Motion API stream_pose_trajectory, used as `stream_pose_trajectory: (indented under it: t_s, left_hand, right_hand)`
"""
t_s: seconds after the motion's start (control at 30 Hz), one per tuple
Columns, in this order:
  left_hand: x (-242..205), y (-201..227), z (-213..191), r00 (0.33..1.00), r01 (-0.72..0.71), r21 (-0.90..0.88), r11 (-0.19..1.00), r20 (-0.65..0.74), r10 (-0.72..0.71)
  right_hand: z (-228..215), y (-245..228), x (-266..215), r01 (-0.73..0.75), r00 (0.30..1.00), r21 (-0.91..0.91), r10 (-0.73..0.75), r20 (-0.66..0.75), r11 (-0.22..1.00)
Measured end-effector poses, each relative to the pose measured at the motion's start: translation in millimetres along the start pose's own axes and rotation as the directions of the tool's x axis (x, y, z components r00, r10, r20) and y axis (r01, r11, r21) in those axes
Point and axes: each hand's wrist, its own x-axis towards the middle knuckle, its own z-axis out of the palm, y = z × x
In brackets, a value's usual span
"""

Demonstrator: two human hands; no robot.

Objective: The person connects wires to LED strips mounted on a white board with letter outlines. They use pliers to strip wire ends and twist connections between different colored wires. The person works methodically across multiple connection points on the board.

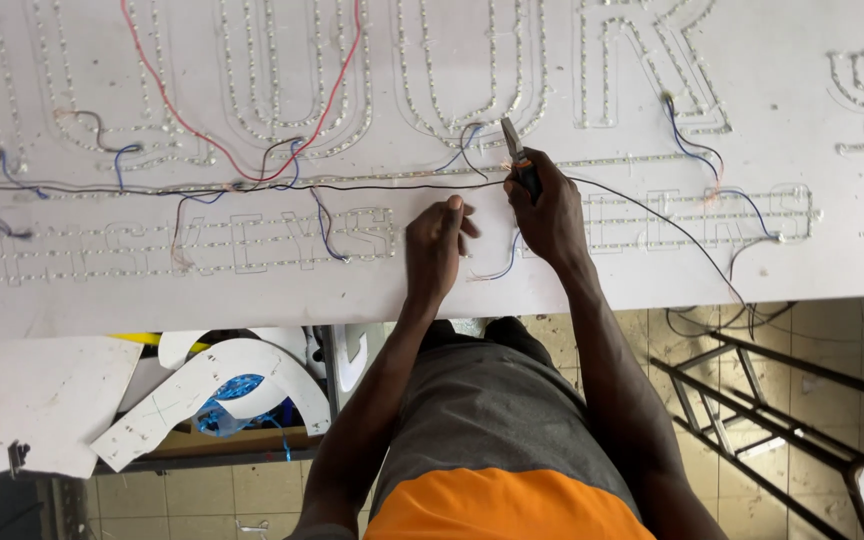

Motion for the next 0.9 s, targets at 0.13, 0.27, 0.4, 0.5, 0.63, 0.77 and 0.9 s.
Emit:
stream_pose_trajectory:
  t_s: [0.13, 0.27, 0.4, 0.5, 0.63, 0.77, 0.9]
  left_hand:
    - [18.4, -18.0, 10.8, 0.985, 0.168, -0.389, 0.906, 0.031, -0.169]
    - [39.9, -45.2, 16.7, 0.993, 0.081, -0.549, 0.832, -0.030, -0.116]
    - [52.4, -46.6, 20.6, 0.997, 0.071, -0.687, 0.724, 0.025, -0.074]
    - [57.5, -41.7, 20.3, 0.998, 0.054, -0.722, 0.690, 0.022, -0.056]
    - [52.8, -39.7, 23.9, 0.998, 0.056, -0.703, 0.709, 0.038, -0.041]
    - [56.7, -38.4, 29.9, 0.999, 0.033, -0.664, 0.747, 0.027, -0.019]
    - [52.3, -52.4, 32.3, 0.998, 0.024, -0.620, 0.784, -0.024, -0.049]
  right_hand:
    - [-7.5, -27.5, -8.5, 0.069, 0.998, -0.028, -0.069, -0.003, 0.997]
    - [-24.9, -70.5, -23.1, 0.100, 0.994, 0.027, -0.101, 0.043, 0.995]
    - [-28.4, -79.3, -49.5, 0.061, 0.996, 0.056, -0.065, 0.064, 0.997]
    - [-26.8, -71.8, -72.4, -0.091, 0.994, 0.056, 0.087, 0.063, 0.994]
    - [-15.4, -38.2, -62.9, -0.314, 0.931, 0.124, 0.279, 0.236, 0.941]
    - [-4.4, -27.0, -38.2, -0.316, 0.907, 0.078, 0.278, 0.316, 0.945]
    - [17.9, -4.0, -25.0, -0.302, 0.907, 0.059, 0.268, 0.324, 0.951]
